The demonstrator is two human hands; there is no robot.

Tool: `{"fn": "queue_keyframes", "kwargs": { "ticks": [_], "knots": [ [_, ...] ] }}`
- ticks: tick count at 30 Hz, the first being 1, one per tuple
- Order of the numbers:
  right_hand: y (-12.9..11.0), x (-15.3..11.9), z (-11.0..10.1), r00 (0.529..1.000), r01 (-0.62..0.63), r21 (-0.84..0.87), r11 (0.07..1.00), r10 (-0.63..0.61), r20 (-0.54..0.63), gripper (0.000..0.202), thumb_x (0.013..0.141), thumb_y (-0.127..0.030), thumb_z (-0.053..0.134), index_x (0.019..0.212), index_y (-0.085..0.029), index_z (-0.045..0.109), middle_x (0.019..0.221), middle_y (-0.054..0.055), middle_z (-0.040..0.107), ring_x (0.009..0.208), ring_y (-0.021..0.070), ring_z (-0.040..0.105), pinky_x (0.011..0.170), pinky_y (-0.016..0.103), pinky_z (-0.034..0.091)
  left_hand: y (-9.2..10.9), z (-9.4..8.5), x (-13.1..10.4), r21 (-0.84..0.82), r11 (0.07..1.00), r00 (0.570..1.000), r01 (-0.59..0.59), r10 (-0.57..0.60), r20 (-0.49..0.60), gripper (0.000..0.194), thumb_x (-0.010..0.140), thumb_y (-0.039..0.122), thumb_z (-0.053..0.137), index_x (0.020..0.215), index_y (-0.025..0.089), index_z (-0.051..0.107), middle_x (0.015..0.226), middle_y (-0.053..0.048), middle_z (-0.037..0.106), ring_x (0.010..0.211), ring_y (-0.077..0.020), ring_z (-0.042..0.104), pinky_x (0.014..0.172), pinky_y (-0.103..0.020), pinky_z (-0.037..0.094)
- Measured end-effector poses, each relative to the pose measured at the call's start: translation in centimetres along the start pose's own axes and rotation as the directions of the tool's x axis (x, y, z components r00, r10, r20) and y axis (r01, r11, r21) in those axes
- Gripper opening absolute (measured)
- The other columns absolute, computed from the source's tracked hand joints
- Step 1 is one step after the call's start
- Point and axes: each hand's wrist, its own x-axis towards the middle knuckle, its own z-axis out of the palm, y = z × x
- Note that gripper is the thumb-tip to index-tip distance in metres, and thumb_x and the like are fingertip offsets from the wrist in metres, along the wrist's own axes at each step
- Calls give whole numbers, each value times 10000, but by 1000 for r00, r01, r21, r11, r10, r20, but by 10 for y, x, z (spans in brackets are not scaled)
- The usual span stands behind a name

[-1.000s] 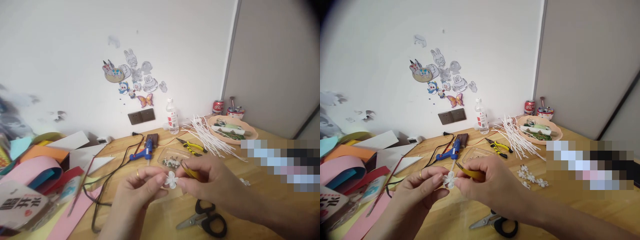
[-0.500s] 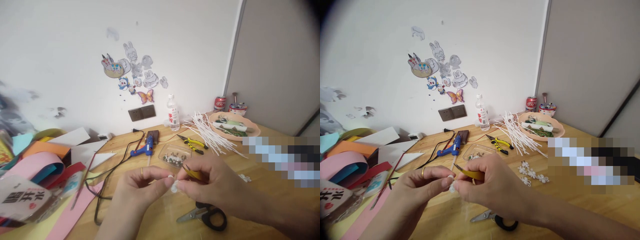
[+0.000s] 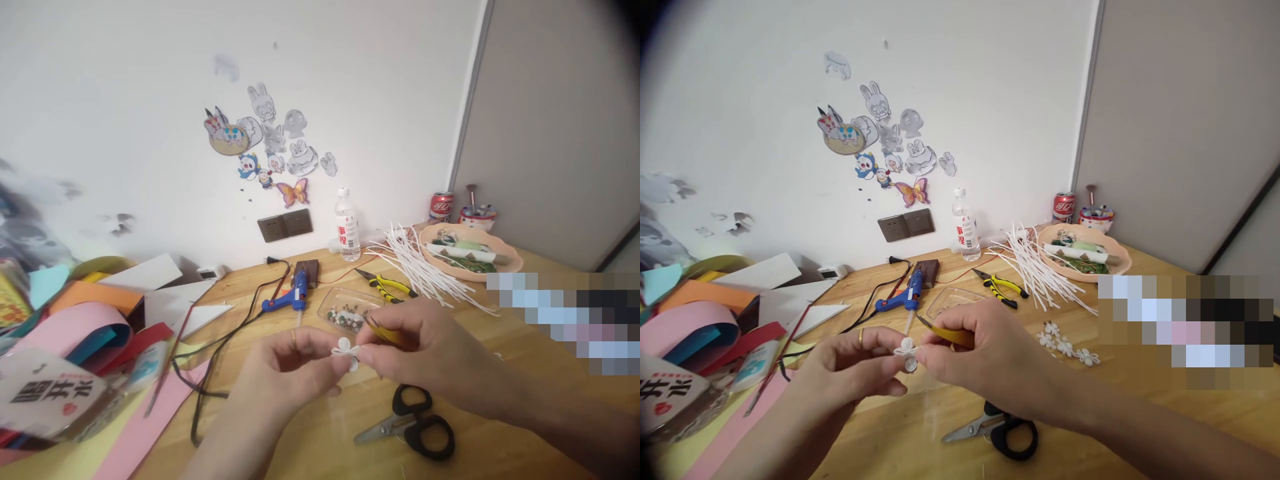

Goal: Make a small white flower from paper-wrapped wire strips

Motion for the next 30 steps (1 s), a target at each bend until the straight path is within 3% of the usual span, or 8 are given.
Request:
{"fn": "queue_keyframes", "kwargs": {
  "ticks": [7,15,21,25,27,30],
  "knots": [
    [3,3,0,1000,27,78,997,-25,-16,166,785,-265,521,651,-169,504,573,-63,335,519,65,271,429,189,215,-2,0,3,-28,999,1000,18,-18,7,75,547,196,748,574,142,704,572,8,678,518,-76,549,525,-158,471],
    [0,1,2,1000,-3,104,995,1,20,105,764,-180,530,660,-176,524,556,-69,362,491,52,267,406,161,213,-3,-3,5,41,999,995,26,-30,99,75,586,223,723,568,150,713,517,-6,687,505,-88,558,522,-163,449],
    [1,-1,4,999,-27,90,996,29,-19,138,765,-227,541,642,-166,527,535,-74,338,476,47,251,390,153,194,-6,0,0,189,980,998,-64,61,23,93,583,267,731,557,179,717,536,3,681,567,-109,547,565,-178,413],
    [2,-2,5,997,12,77,997,-7,-71,151,764,-250,551,641,-166,524,536,-73,346,484,50,271,396,155,207,-7,5,-6,255,934,958,-251,277,-69,92,595,263,718,553,186,691,584,18,639,566,-110,534,522,-179,398],
    [1,-2,4,998,15,96,995,-8,-64,153,770,-266,553,652,-171,534,542,-71,352,488,51,276,399,155,212,-6,4,-5,242,948,970,-208,232,-73,91,591,276,720,568,193,692,569,21,628,561,-112,528,513,-180,408],
    [-1,-1,0,999,13,130,991,-6,-48,161,778,-291,551,664,-178,547,537,-73,342,479,52,261,391,160,194,-3,1,-2,122,987,994,-106,106,8,123,636,294,676,703,199,716,679,-13,678,668,-161,565,575,-228,477]
  ]
}}
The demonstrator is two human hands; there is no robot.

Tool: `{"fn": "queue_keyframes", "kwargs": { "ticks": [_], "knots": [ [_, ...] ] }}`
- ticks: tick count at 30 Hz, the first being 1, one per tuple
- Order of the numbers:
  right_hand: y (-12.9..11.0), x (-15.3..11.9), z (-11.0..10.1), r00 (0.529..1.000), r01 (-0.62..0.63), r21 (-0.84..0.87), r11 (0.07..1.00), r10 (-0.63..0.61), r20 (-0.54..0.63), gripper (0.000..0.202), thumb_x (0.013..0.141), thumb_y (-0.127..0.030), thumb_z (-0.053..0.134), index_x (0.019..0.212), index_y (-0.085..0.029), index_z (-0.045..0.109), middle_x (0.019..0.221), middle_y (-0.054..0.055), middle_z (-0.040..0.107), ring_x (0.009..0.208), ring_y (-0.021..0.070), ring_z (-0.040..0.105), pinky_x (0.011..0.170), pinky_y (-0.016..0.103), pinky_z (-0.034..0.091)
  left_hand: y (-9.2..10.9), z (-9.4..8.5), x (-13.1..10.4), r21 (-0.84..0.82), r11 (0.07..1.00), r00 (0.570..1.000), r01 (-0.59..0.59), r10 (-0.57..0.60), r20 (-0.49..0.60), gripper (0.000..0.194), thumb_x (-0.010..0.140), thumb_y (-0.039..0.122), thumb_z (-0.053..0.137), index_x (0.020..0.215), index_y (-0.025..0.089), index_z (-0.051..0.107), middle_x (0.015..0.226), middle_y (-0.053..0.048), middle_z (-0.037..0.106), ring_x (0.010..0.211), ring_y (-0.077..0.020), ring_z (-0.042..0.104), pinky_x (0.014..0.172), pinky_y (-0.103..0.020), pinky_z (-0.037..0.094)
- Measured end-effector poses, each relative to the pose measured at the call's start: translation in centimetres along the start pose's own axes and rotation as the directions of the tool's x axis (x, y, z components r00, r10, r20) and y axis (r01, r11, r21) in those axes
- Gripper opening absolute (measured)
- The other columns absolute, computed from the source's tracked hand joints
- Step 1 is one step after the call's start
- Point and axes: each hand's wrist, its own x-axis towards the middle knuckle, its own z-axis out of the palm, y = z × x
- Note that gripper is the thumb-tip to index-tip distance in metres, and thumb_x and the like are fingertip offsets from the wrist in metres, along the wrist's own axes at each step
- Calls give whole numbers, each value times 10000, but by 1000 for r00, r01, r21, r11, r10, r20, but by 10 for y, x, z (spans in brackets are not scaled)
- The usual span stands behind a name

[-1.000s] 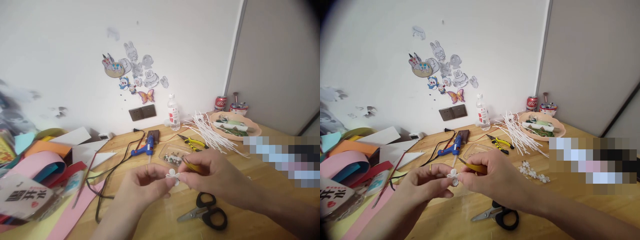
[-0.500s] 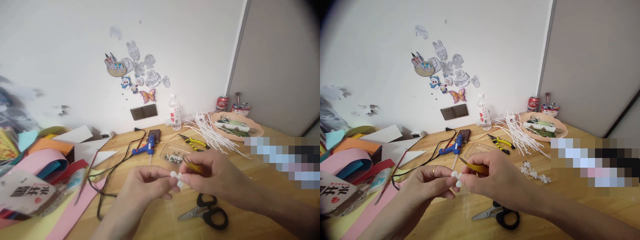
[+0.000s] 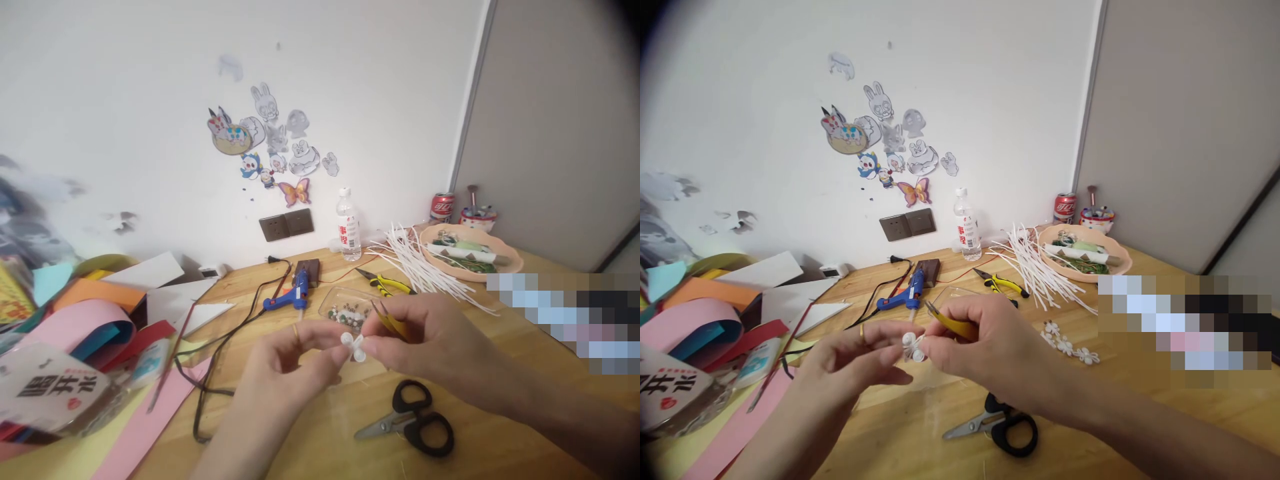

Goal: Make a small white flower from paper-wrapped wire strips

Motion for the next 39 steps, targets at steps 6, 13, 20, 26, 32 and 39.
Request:
{"fn": "queue_keyframes", "kwargs": {
  "ticks": [6,13,20,26,32,39],
  "knots": [
    [-1,1,-2,999,-12,-40,999,13,41,176,786,-290,544,656,-171,549,537,-71,319,478,54,249,395,176,187,1,-2,3,-148,985,994,88,-77,78,104,594,248,722,657,166,720,640,-29,691,648,-144,586,546,-197,502],
    [-6,-3,-9,988,154,-103,983,-152,34,167,890,-348,405,913,-220,509,701,-32,505,635,94,455,556,211,353,8,-1,-1,-269,957,994,107,-102,30,56,580,158,739,597,148,686,563,11,662,592,-103,582,487,-143,500],
    [0,-3,-7,921,347,-444,826,-390,-5,62,864,-246,462,859,-218,516,709,-35,557,617,95,483,541,208,354,10,-2,-7,-402,902,987,156,-126,102,23,630,139,714,624,135,693,607,-2,660,619,-103,567,462,-135,507],
    [1,-1,-5,853,423,-484,766,-517,-73,30,811,-183,555,797,-205,571,680,-50,578,603,70,500,545,188,355,6,-1,-6,-447,877,983,174,-127,134,12,638,127,712,629,134,711,620,-8,670,598,-97,563,440,-116,500],
    [2,-1,-5,818,472,-484,737,-571,-72,28,788,-182,588,799,-208,594,681,-41,605,609,85,528,550,206,370,4,2,-5,-448,871,977,201,-145,157,37,632,123,719,601,143,716,610,-5,680,559,-84,570,442,-109,501],
    [2,-3,-4,828,472,-473,744,-558,-52,38,810,-198,559,807,-208,595,692,-29,610,619,93,545,560,217,390,5,3,-6,-462,867,975,189,-111,190,59,658,158,704,603,143,719,607,1,674,492,-64,543,437,-104,505]
  ]
}}
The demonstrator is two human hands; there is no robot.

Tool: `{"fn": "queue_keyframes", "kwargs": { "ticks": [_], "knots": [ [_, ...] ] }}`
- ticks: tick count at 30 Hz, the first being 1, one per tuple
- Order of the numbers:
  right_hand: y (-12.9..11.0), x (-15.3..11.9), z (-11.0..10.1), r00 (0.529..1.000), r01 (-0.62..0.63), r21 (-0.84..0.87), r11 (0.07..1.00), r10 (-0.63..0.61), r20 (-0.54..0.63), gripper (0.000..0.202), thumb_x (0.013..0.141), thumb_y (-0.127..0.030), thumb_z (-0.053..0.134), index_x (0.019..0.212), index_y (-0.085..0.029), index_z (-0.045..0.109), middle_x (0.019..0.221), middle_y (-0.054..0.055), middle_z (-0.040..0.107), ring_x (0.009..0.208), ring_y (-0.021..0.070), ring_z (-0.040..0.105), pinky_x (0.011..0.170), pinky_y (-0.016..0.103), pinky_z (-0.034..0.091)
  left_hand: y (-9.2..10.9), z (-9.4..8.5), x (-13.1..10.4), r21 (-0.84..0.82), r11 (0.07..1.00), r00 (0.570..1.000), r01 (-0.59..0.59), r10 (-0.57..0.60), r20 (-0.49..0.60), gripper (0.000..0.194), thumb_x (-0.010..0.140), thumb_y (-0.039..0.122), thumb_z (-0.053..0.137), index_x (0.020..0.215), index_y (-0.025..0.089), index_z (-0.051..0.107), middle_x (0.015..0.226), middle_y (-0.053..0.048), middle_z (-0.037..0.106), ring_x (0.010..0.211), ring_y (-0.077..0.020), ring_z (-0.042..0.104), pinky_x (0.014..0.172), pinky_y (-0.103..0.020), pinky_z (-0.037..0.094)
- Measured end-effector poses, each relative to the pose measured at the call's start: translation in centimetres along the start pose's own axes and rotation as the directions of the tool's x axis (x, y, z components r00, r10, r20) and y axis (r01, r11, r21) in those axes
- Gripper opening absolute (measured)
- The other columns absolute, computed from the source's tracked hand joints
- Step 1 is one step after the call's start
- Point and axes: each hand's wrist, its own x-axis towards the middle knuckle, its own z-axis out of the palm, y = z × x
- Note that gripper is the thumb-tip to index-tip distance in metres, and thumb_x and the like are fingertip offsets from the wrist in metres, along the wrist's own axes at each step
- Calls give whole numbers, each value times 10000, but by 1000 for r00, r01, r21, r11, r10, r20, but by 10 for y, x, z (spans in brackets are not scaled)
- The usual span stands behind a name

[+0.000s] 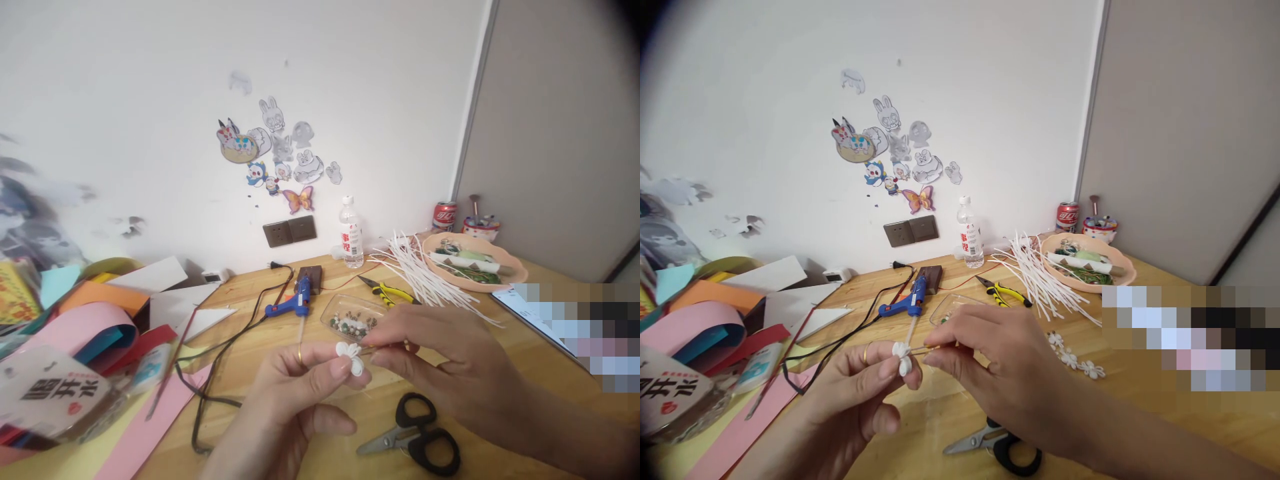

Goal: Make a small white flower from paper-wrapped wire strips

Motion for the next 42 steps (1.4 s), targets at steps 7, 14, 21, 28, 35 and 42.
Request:
{"fn": "queue_keyframes", "kwargs": {
  "ticks": [7,14,21,28,35,42],
  "knots": [
    [-1,0,0,999,40,-18,999,-39,17,53,805,-152,559,820,-196,585,693,-37,590,620,72,528,568,194,377,-3,-1,-2,-17,999,999,47,-47,3,60,656,160,704,602,137,711,600,-8,663,557,-81,559,454,-108,500],
    [-1,-1,-3,998,52,4,999,-52,47,55,814,-157,547,807,-198,584,680,-35,595,599,69,514,557,192,366,-3,0,-2,7,998,998,56,-56,-10,75,666,150,694,596,127,708,592,-11,656,551,-80,552,470,-117,488],
    [-3,5,-9,980,-108,88,990,91,179,99,780,-221,591,687,-200,616,547,-54,554,498,64,470,479,180,345,-6,0,-2,-8,1000,1000,29,-29,12,32,611,143,741,590,149,717,554,16,687,506,-55,576,486,-99,479],
    [2,4,-11,888,-379,320,869,244,390,98,769,-262,596,717,-199,650,578,-44,551,512,69,439,453,179,328,-2,-1,2,11,997,997,72,-73,32,95,558,186,783,588,123,719,515,2,685,465,-58,572,448,-114,497],
    [2,5,-13,839,-507,526,683,250,484,76,764,-260,609,753,-188,631,627,-36,579,550,66,511,481,165,364,-1,-1,3,4,993,991,121,-121,60,113,550,194,791,582,116,716,506,-3,682,464,-64,584,447,-123,509],
    [6,3,-11,786,-587,584,561,221,578,116,753,-252,625,729,-139,613,598,-12,582,517,59,500,464,160,358,-2,-4,3,49,995,985,92,-98,144,105,584,202,770,581,109,722,526,-6,698,465,-49,588,465,-99,482]
  ]
}}
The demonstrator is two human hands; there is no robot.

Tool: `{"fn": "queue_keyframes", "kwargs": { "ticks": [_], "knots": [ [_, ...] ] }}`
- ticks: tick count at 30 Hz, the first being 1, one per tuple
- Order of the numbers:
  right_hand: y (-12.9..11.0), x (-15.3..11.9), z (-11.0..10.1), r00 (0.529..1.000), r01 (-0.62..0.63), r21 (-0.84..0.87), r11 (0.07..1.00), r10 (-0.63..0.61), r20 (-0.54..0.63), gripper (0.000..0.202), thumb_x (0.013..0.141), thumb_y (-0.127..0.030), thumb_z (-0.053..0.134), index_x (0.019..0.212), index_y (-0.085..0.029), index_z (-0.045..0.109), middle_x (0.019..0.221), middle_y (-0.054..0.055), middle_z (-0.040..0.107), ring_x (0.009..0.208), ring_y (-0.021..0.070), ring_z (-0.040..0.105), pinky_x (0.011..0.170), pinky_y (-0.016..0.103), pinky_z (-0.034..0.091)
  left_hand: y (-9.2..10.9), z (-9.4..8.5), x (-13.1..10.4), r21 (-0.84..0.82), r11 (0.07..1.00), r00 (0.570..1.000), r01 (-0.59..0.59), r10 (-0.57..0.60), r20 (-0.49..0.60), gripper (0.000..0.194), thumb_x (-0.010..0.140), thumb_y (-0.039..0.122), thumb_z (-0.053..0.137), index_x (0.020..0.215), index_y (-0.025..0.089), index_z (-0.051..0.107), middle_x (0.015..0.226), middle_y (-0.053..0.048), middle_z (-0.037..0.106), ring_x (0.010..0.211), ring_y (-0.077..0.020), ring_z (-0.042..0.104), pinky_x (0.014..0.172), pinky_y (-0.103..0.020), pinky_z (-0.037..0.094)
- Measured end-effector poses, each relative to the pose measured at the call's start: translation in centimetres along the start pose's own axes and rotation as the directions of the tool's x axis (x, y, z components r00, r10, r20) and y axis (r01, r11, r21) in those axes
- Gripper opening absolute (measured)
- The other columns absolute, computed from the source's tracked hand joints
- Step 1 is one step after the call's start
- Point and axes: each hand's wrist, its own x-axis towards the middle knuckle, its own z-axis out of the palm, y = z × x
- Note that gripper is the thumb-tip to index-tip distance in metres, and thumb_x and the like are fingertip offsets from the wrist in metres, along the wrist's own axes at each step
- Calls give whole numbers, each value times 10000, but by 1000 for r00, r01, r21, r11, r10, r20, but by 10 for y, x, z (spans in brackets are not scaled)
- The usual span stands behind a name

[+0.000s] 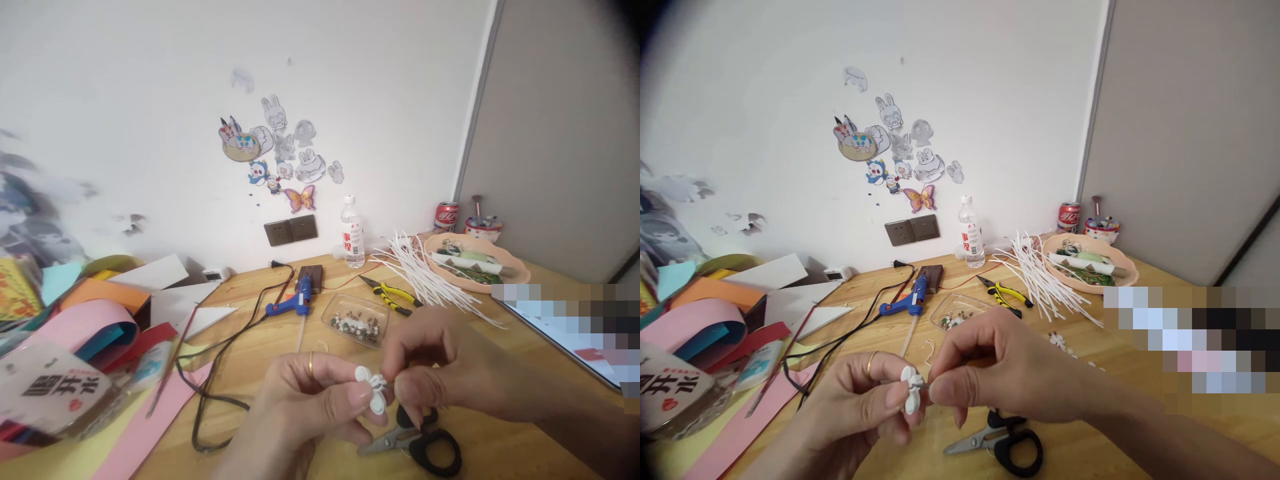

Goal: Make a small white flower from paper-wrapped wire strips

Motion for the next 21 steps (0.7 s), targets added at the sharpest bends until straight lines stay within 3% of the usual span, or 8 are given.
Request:
{"fn": "queue_keyframes", "kwargs": {
  "ticks": [12,17,21],
  "knots": [
    [0,3,-2,998,-34,54,998,31,58,224,724,-300,649,662,-87,619,527,-1,541,444,45,465,405,140,322,-2,-1,-1,66,998,1000,-5,4,16,100,591,215,766,590,122,727,542,-23,712,519,-63,580,509,-117,435],
    [4,4,-5,988,-43,145,989,20,151,229,759,-308,617,745,-81,641,551,8,561,417,28,419,363,118,293,-4,-4,-2,189,980,999,-53,53,6,119,593,246,757,594,132,723,585,-40,707,528,-90,552,539,-182,438],
    [2,4,-7,980,-81,156,984,50,193,233,758,-300,620,726,-70,633,530,-3,551,421,25,443,369,111,305,-8,-5,-4,186,979,995,-79,87,-38,82,570,223,770,591,159,724,568,-12,706,543,-89,580,545,-170,435]
  ]
}}
